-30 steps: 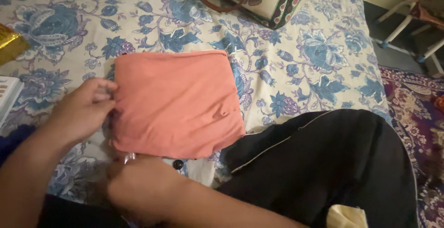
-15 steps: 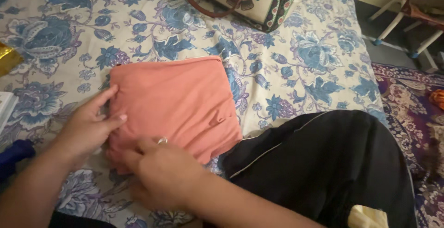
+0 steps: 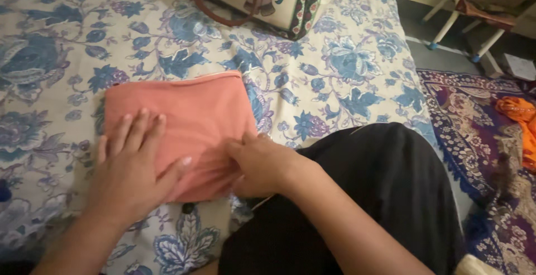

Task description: The person folds a plaid scarf, a pair of pink shorts, and a pair of black pants on a bed, then places the folded items into a patterned handbag.

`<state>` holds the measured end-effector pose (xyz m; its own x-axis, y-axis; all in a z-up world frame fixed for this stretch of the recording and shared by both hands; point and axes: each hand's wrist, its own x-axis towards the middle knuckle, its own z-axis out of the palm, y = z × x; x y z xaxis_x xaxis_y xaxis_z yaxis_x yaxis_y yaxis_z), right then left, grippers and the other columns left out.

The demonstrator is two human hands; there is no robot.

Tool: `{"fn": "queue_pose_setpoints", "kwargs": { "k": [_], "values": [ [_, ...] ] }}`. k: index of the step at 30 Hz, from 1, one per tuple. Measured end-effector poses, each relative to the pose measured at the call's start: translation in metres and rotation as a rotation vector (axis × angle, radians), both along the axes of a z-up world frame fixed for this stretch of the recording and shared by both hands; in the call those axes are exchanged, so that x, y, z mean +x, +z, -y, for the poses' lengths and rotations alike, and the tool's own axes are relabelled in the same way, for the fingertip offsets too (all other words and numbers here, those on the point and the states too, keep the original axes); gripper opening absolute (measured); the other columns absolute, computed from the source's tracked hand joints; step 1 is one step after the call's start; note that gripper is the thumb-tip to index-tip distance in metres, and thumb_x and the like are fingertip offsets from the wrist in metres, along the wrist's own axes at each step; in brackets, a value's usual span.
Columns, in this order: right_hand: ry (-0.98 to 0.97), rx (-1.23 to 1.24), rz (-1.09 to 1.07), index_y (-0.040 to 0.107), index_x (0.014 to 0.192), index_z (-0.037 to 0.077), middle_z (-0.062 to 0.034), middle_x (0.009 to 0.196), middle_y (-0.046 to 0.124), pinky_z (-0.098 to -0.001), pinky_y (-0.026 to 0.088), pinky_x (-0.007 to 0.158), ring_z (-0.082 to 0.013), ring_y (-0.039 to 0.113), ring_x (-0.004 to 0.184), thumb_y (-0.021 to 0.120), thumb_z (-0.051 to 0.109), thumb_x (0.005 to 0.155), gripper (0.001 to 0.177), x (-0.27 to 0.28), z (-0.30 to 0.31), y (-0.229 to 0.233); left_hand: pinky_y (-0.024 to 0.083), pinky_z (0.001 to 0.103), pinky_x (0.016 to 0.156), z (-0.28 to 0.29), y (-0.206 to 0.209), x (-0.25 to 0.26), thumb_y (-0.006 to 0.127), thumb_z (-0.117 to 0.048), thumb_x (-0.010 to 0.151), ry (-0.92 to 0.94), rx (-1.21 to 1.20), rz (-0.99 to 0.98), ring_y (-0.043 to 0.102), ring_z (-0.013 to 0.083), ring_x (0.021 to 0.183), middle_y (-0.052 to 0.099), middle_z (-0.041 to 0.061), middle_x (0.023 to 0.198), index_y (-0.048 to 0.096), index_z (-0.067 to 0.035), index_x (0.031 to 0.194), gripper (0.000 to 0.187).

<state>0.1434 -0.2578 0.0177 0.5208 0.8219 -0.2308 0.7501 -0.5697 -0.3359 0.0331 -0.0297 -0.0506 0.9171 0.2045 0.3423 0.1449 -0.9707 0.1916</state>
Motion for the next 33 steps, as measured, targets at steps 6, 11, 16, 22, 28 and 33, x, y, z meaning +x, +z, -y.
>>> {"fn": "queue_pose_setpoints", "kwargs": {
  "k": [6,11,16,22,28,33],
  "values": [
    [-0.038,-0.232,-0.147,0.074,0.099,0.010,-0.0146,0.096,0.076,-0.0467,0.056,0.081,-0.0342,0.073,0.093,0.073,0.035,0.079,0.032,0.006,0.020,-0.003,0.010,0.071,0.108,0.010,0.007,-0.001,0.051,-0.077,0.075,0.033,0.042,-0.027,0.012,0.0430,0.151,0.024,0.019,0.164,0.032,-0.019,0.157,0.103],
    [-0.273,0.102,0.032,0.069,0.097,0.007,-0.0191,0.095,0.074,-0.0498,0.054,0.081,-0.0401,0.069,0.094,0.068,0.026,0.083,0.024,0.021,0.019,-0.023,0.012,0.069,0.111,0.016,0.006,0.000,0.050,-0.077,0.075,-0.081,0.130,0.005,0.018,0.0381,0.148,0.027,0.017,0.163,0.035,-0.020,0.155,0.099],
    [-0.421,0.314,0.019,0.060,0.098,-0.001,-0.0251,0.093,0.070,-0.0485,0.056,0.080,-0.0430,0.069,0.094,0.076,0.022,0.073,0.038,0.030,0.007,-0.050,0.014,0.067,0.116,0.020,0.002,0.000,0.048,-0.075,0.080,-0.067,0.155,-0.017,0.026,0.0329,0.149,0.034,0.011,0.160,0.042,-0.022,0.148,0.087],
    [-0.555,0.200,-0.136,0.070,0.097,-0.002,-0.0282,0.096,0.072,-0.0473,0.057,0.083,-0.0424,0.071,0.098,0.076,0.025,0.069,0.039,0.041,0.013,-0.063,0.016,0.073,0.110,0.018,-0.001,0.046,0.047,-0.069,0.088,0.007,0.130,-0.097,0.026,0.0368,0.150,0.033,0.010,0.163,0.038,-0.018,0.156,0.085],
    [-0.600,0.187,-0.140,0.075,0.095,-0.002,-0.0302,0.097,0.072,-0.0488,0.056,0.087,-0.0441,0.071,0.100,0.065,0.031,0.081,0.038,0.048,0.009,-0.067,0.018,0.075,0.103,0.030,-0.002,0.108,0.046,-0.075,0.086,0.009,0.086,-0.103,0.026,0.0366,0.146,0.031,0.016,0.160,0.037,-0.016,0.154,0.090],
    [-0.711,0.396,-0.161,0.068,0.103,-0.005,-0.0311,0.097,0.071,-0.0492,0.055,0.086,-0.0449,0.070,0.098,0.067,0.045,0.086,0.054,0.048,-0.009,-0.062,0.022,0.072,0.109,0.038,-0.018,0.111,0.044,-0.076,0.087,0.059,0.116,-0.019,0.029,0.0323,0.151,0.037,0.015,0.162,0.040,-0.017,0.155,0.091]
  ]
}}
